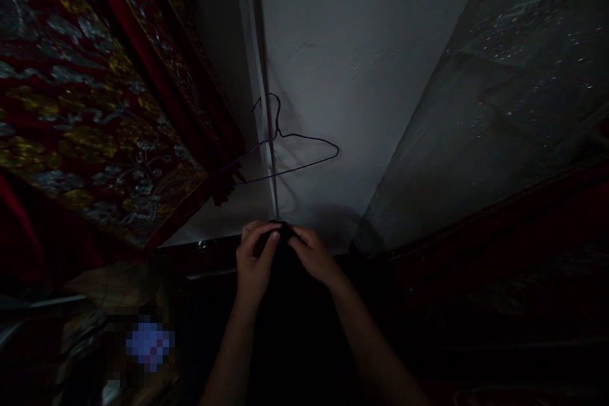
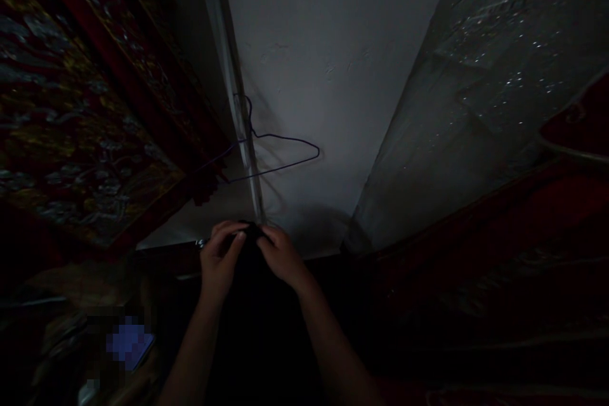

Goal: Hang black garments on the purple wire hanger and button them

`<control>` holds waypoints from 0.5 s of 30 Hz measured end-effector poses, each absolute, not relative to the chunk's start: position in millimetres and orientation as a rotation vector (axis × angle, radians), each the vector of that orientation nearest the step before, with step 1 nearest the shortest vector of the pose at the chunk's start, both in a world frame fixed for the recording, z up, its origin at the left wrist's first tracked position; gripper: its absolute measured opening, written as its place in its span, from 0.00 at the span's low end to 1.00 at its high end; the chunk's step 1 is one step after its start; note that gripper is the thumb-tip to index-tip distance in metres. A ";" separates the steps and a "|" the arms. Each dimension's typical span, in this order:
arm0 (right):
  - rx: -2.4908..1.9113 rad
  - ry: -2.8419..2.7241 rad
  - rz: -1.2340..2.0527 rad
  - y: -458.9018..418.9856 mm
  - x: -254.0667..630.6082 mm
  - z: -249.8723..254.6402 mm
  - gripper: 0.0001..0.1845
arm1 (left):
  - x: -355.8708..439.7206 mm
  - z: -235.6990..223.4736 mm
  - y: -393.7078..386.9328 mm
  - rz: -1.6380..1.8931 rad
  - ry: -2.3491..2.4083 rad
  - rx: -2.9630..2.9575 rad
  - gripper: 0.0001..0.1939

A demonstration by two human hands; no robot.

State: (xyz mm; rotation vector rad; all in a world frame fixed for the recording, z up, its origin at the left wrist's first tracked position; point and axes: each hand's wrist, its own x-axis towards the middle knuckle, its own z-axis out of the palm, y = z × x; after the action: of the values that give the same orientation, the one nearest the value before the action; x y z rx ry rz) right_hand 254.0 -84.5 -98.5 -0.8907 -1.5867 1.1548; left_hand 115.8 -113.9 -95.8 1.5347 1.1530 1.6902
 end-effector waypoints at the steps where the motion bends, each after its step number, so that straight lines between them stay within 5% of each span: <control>1: -0.891 -1.600 1.186 -77.3 258.2 -92.2 0.12 | 108.5 -98.4 -110.3 1.622 1.088 1.524 0.17; 6: -0.867 -1.679 1.382 -43.9 282.3 -57.4 0.10 | 78.3 -119.7 -91.7 1.129 0.707 1.336 0.39; 10: -0.665 -1.943 1.389 -33.3 285.5 -33.6 0.08 | 77.0 -121.6 -92.1 0.964 0.892 1.542 0.33; 15: -0.722 -1.895 0.807 -5.7 281.4 -33.2 0.19 | 79.1 -115.9 -91.1 0.701 1.035 1.719 0.29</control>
State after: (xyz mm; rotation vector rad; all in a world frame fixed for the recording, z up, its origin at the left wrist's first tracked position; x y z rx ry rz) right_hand 281.4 -5.7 -33.2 -0.7219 -1.8946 0.8073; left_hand 79.1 -91.1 -115.9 1.7192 1.0346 0.7011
